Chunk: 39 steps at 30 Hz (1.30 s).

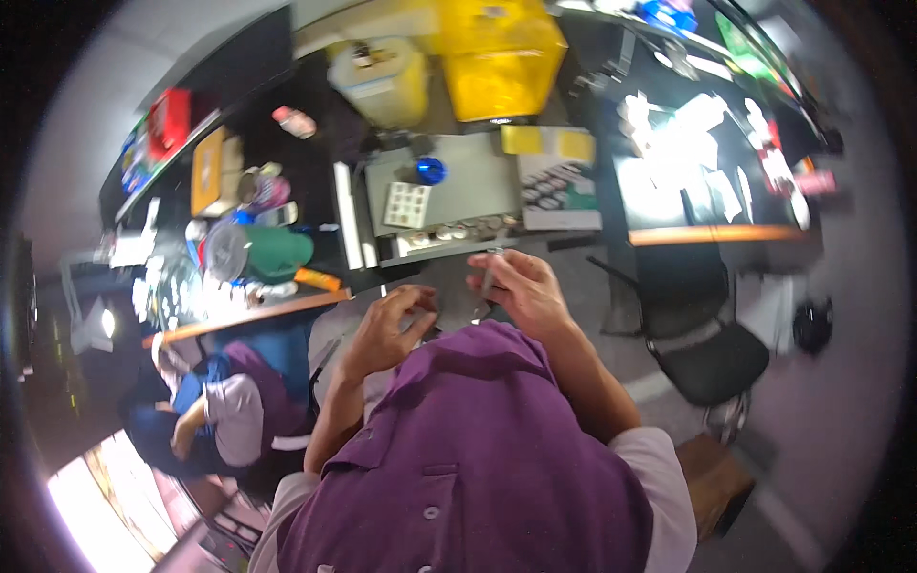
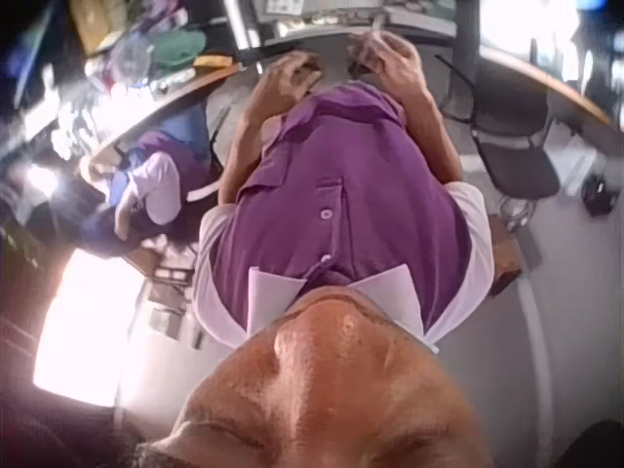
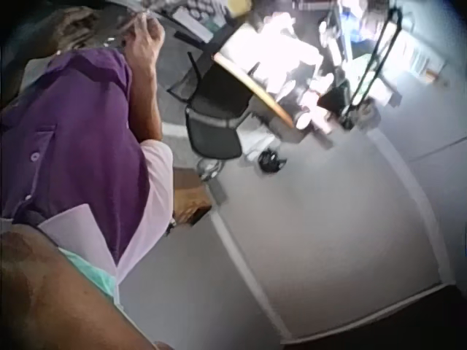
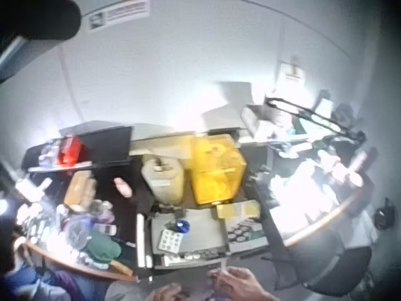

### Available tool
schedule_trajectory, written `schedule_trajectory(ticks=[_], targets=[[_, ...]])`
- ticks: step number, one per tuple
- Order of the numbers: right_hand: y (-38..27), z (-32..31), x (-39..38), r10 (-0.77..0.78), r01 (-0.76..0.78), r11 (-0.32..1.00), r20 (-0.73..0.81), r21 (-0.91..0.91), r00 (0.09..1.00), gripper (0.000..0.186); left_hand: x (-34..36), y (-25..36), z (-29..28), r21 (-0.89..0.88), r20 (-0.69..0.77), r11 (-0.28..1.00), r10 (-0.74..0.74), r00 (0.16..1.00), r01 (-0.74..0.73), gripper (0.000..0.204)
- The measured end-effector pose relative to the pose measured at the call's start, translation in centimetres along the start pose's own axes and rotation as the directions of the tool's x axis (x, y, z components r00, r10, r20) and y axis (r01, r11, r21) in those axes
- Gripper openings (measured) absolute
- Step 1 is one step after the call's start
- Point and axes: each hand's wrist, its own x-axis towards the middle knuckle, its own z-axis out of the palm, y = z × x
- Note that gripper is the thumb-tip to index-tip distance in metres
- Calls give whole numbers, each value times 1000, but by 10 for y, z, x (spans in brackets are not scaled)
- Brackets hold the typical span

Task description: The person applies a substance to small dental prosthetics using a brush and a thin tool, then places the items into a laboratory furnace and operates the device controls.

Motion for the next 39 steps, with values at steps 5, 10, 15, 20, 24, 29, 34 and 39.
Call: schedule_trajectory(ticks=[5,10,15,20,24,29,34,39], targets=[[-23,12,9,92,-73,980,94,-186,991,23,19,-13,6,-643,-368,742,-84,926,-188,39],[-14,48,27,310,-233,931,274,-281,910,19,5,-16,-6,-642,-620,652,-132,773,-403,48],[12,84,31,489,-288,825,359,-486,795,22,-47,-50,-3,-726,-642,521,-280,714,-449,49],[57,132,17,594,-313,756,402,-575,697,21,-123,-65,-16,-716,-686,494,-368,627,-493,50],[113,180,1,669,-219,659,427,-720,608,19,-197,-94,-25,-643,-765,477,-375,523,-599,53],[190,234,-24,732,-305,658,491,-688,472,23,-283,-113,-68,-609,-791,422,-273,547,-671,63],[254,325,-50,829,-117,533,491,-838,267,24,-393,-132,-86,-445,-891,386,-278,358,-808,67],[331,399,-66,893,-52,449,447,-892,46,21,-493,-163,-80,-161,-959,473,-282,24,-866,67]])
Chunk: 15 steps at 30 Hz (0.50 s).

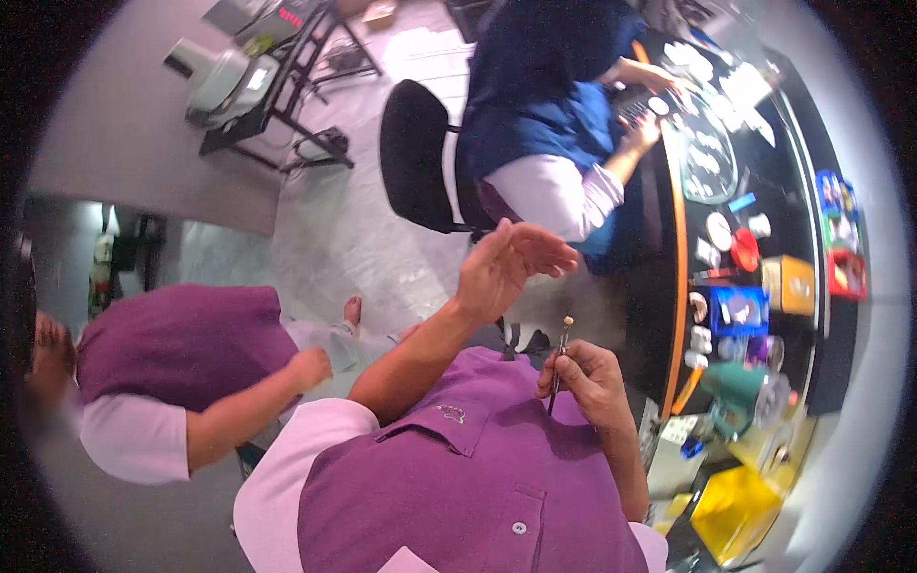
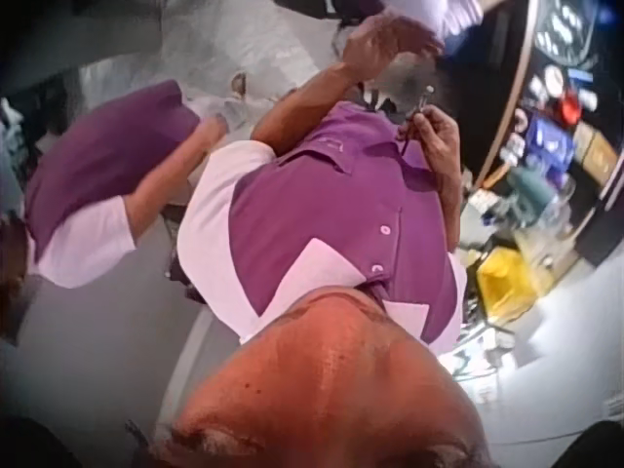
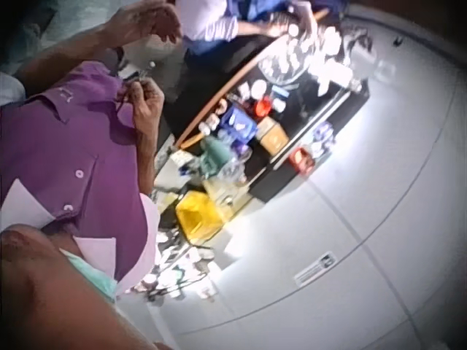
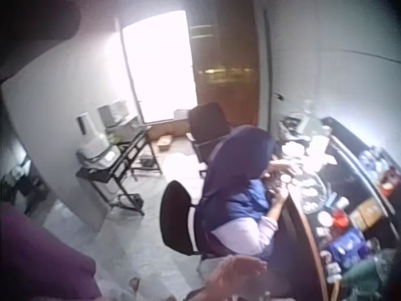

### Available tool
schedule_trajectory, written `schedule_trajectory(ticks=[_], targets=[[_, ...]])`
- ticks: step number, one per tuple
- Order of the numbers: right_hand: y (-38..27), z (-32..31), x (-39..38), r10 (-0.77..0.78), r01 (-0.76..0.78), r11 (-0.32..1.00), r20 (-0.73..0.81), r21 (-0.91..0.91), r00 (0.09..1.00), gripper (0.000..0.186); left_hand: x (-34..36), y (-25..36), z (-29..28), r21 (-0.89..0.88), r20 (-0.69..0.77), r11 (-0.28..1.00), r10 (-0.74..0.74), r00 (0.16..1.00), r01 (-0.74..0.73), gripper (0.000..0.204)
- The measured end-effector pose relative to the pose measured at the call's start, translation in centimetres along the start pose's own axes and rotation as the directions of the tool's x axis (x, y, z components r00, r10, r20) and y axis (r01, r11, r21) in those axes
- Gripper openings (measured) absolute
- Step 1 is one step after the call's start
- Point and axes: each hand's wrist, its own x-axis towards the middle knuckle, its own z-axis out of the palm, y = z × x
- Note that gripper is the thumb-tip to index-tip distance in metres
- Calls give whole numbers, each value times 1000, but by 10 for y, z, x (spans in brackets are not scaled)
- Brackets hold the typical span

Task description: The person applies a substance to small dental prosthetics using a brush and a thin tool, then places the items into a laboratory furnace and operates the device controls.

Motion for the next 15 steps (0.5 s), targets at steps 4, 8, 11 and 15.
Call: schedule_trajectory(ticks=[4,8,11,15], targets=[[-17,40,80,71,-68,997,74,-42,995,20,-7,77,-70,-12,-132,990,138,982,-141,67],[-21,84,170,109,-101,993,141,-61,984,19,18,155,-150,45,-78,991,129,989,-126,68],[-17,121,246,91,-89,996,132,-21,987,19,54,206,-216,-27,-46,997,71,996,-72,70],[-16,187,336,74,-78,995,54,58,996,19,81,273,-282,-50,34,998,-38,999,40,76]])
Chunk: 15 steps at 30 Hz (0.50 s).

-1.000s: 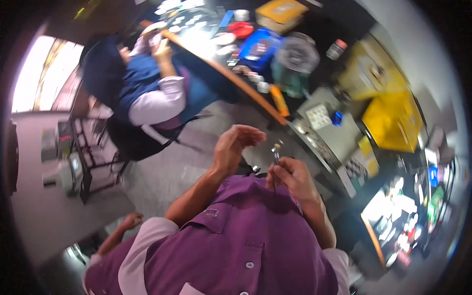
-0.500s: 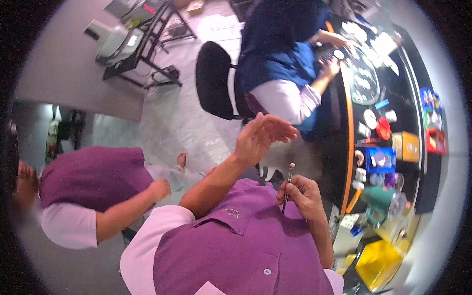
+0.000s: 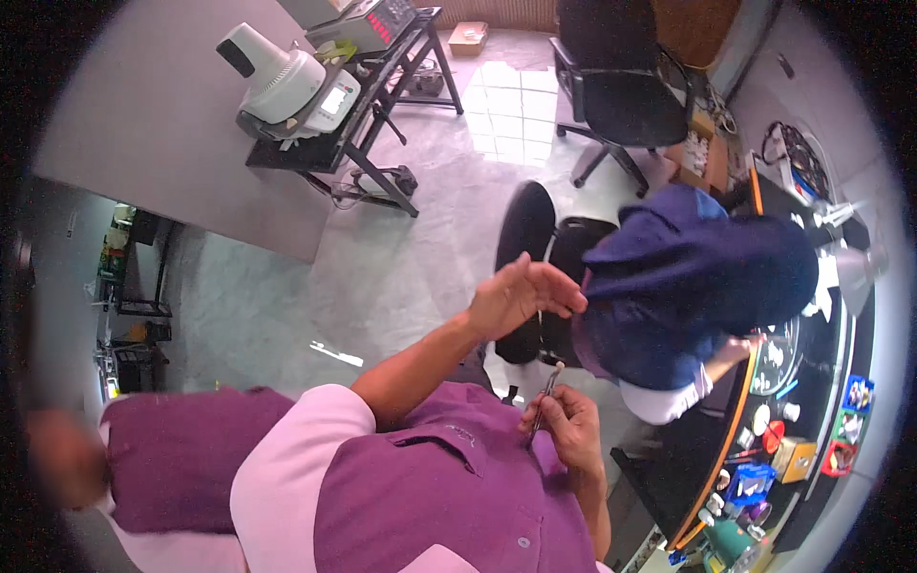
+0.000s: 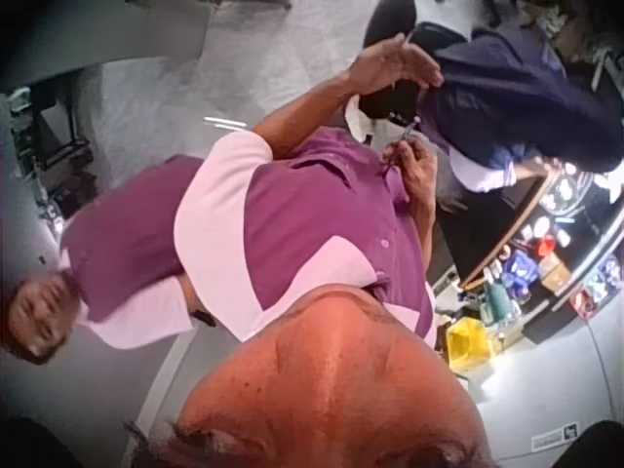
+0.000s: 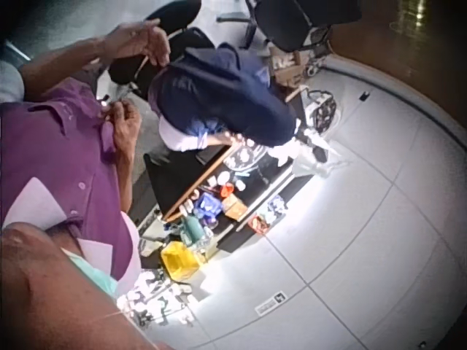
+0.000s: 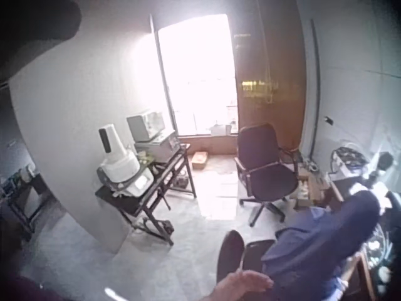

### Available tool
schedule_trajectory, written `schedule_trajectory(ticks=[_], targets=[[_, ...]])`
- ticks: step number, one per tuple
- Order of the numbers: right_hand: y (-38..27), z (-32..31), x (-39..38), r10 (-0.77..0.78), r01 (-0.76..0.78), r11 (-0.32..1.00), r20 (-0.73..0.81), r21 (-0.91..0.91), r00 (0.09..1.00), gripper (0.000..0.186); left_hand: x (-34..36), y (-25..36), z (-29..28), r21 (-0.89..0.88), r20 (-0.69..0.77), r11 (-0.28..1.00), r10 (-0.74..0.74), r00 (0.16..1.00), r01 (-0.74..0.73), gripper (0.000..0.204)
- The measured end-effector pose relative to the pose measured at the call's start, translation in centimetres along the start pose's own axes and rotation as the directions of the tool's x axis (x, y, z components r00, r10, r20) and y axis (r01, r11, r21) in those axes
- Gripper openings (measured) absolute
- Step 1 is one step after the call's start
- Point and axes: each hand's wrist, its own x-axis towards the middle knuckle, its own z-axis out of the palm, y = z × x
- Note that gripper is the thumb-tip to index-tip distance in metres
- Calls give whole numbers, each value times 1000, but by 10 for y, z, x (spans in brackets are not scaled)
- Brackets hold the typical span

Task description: The person applies a substance to small dental prosthetics using a brush and a thin tool, then places the items into a laboratory furnace and operates the device controls.

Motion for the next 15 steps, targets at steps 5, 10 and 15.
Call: schedule_trajectory(ticks=[5,10,15], targets=[[-19,69,102,20,-18,998,-32,56,999,22,-4,74,-64,-9,4,997,-74,997,74,75],[-31,104,194,16,-15,1000,28,-14,999,19,-12,117,-118,-163,-106,986,26,994,-44,79],[-37,132,296,46,-43,998,57,-55,997,21,10,192,-185,-81,-219,984,136,966,-157,79]])
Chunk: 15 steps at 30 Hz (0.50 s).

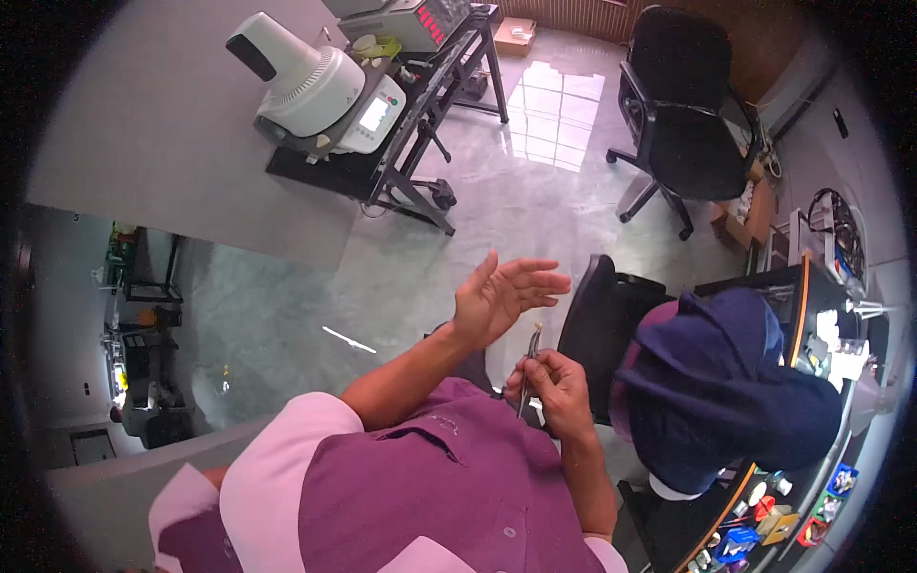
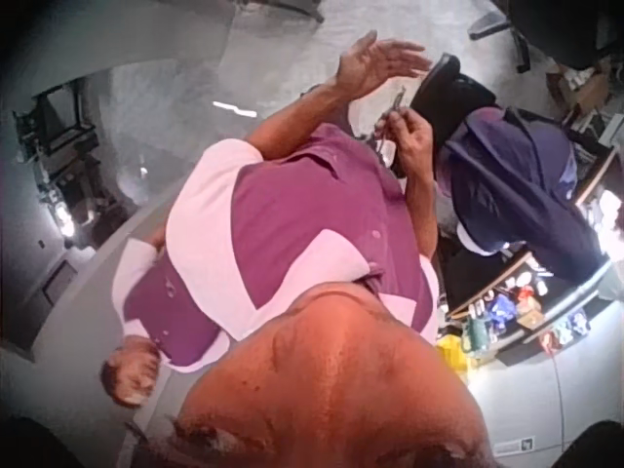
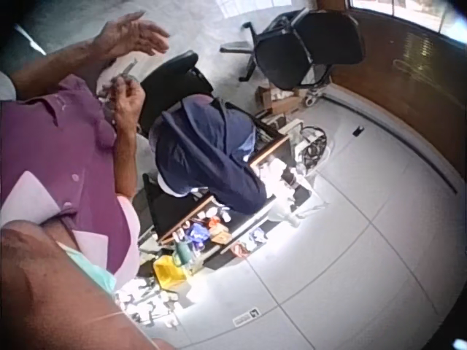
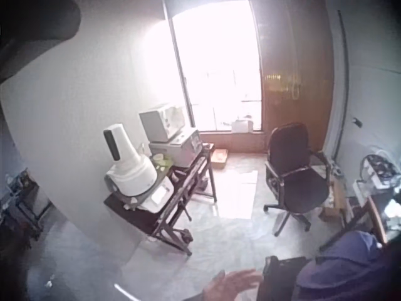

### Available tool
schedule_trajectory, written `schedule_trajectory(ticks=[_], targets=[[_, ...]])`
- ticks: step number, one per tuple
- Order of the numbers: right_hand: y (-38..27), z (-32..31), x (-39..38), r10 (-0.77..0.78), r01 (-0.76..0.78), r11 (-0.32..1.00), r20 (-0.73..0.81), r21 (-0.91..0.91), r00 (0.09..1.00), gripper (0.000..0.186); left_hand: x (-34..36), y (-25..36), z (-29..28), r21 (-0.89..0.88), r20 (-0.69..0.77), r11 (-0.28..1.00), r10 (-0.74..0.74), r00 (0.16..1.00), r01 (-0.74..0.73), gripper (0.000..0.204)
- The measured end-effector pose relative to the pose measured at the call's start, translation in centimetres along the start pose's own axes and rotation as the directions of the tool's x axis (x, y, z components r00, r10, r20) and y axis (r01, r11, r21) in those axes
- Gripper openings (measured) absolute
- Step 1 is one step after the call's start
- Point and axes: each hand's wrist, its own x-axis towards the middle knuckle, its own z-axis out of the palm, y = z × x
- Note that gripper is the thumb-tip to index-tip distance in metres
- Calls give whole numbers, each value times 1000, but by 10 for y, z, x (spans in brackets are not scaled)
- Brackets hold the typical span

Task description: The person applies a substance to small dental prosthetics using a brush and a thin tool, then places the items into a laboratory furnace and operates the device controls.

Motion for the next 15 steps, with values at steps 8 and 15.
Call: schedule_trajectory(ticks=[8,15], targets=[[-53,63,205,-9,10,1000,42,-18,999,22,97,150,-107,21,-46,1000,10,999,-9,82],[-131,120,369,67,-66,998,123,-13,990,21,173,277,-185,18,-224,995,98,970,-96,83]])
